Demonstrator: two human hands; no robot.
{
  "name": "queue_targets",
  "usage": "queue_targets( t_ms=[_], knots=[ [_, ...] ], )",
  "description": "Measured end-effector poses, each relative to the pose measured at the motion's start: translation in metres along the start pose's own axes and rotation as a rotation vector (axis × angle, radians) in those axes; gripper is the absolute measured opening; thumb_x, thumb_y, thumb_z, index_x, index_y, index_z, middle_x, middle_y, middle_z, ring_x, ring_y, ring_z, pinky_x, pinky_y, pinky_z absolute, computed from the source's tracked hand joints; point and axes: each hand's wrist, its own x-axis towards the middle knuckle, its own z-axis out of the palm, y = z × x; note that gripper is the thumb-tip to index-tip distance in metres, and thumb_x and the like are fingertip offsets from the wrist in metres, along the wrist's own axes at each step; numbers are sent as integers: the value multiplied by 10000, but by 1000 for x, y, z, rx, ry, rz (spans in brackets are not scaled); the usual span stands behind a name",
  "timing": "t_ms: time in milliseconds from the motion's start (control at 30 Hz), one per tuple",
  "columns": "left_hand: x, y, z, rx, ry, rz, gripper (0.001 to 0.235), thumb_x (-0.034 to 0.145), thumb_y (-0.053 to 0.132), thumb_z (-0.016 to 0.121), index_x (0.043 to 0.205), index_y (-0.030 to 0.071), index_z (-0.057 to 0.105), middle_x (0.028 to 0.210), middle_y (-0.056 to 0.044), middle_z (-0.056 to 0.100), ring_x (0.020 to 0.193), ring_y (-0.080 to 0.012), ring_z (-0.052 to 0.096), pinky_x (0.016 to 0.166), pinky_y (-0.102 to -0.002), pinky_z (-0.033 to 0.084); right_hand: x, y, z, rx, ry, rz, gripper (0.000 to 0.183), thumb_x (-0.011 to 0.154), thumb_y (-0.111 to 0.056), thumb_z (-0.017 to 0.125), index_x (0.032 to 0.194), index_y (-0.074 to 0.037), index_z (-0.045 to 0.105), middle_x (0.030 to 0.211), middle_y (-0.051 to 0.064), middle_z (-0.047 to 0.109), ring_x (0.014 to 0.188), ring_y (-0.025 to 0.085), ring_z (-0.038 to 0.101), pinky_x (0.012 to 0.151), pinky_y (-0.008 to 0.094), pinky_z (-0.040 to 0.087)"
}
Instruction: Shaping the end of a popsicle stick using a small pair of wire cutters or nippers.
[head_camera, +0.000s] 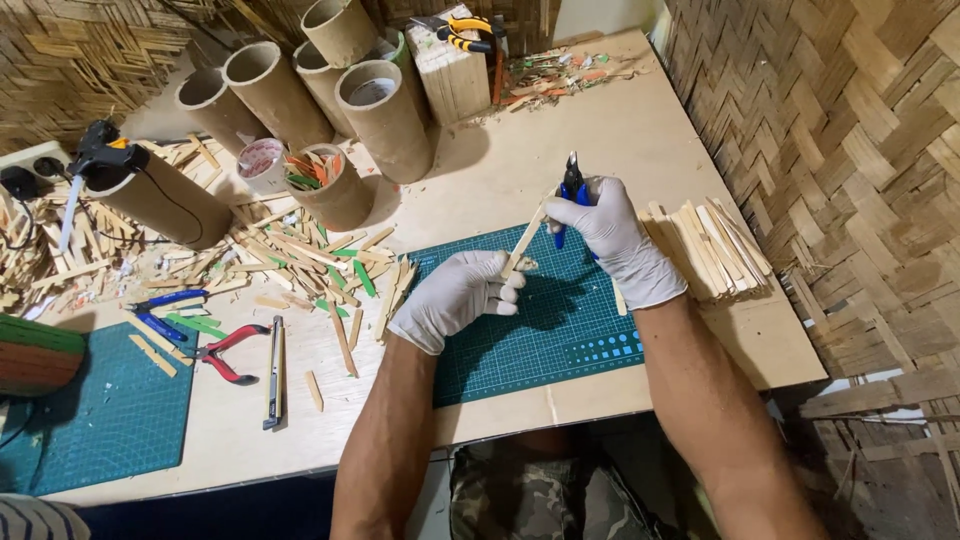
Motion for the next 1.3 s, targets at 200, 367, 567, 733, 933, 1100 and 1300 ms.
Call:
queue_targets(
  t_ms=[200,367,567,733,933,1100,1300],
  knots=[
    [-5,2,4,-21,-24,41,286,943,203,715,1107,-32,713,936,-186,784,744,-258,781,676,-442,663,0,-2,-3,4,14,-20,239,812,-9,803,638,2,640,525,123,573,533,190,617,527,303,559],
    [-2,-1,0,51,16,66,279,926,174,730,1102,-42,713,902,-174,785,726,-255,779,692,-437,660,0,1,-3,-5,6,-15,242,798,-9,795,611,-14,641,516,112,582,531,185,631,531,280,554],
    [-11,6,17,314,121,110,293,916,220,744,1093,-13,739,941,-191,784,826,-290,776,760,-417,644,-6,-13,1,-139,-9,-7,238,765,-46,819,598,-53,650,499,60,588,504,118,579,511,210,482],
    [16,-7,-7,815,286,285,264,915,255,794,1172,193,789,999,-69,805,977,-208,765,852,-291,604,-10,-10,2,-271,-26,-79,194,749,-80,806,645,-111,645,532,-41,549,570,38,514,540,146,399],
    [34,-31,-4,1005,513,672,303,808,174,888,1100,159,807,951,-74,796,942,-246,754,888,-343,588,-17,-1,11,-642,-85,-337,98,773,-180,821,794,-129,740,655,123,690,640,277,702,596,319,529],
    [46,-45,-20,1065,512,583,42,863,145,811,869,187,809,745,-11,758,759,-161,737,768,-265,578,-22,-8,17,-722,-135,-377,99,788,-186,804,800,-131,724,655,97,697,672,305,721,598,354,553],
    [42,-46,-14,885,552,522,125,848,220,863,896,113,819,675,-98,735,675,-116,667,689,-272,561,-19,0,11,-644,-192,-311,181,716,-199,865,855,-142,763,757,117,749,765,302,752,692,357,581]
  ],
)
